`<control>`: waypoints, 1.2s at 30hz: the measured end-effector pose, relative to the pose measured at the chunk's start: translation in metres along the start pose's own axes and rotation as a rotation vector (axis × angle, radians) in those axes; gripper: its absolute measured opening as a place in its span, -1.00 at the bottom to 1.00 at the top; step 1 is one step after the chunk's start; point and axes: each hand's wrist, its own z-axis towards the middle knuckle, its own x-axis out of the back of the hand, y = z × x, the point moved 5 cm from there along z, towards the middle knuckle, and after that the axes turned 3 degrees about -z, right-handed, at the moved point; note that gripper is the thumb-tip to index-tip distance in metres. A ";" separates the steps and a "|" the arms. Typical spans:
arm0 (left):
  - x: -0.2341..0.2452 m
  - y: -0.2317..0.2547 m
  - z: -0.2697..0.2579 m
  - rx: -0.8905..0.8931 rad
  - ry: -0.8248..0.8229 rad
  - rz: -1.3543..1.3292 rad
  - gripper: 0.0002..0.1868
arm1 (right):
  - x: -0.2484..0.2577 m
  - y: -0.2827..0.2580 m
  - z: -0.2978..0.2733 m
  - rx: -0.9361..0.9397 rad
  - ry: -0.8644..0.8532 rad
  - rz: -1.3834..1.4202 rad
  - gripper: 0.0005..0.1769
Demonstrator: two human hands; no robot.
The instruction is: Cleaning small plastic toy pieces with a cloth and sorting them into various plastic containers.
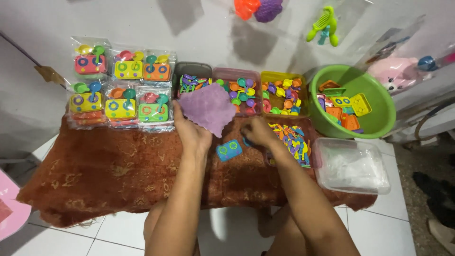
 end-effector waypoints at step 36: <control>-0.011 -0.033 -0.034 0.006 0.038 0.258 -0.57 | 0.098 -0.146 -0.002 0.570 0.494 0.086 -0.90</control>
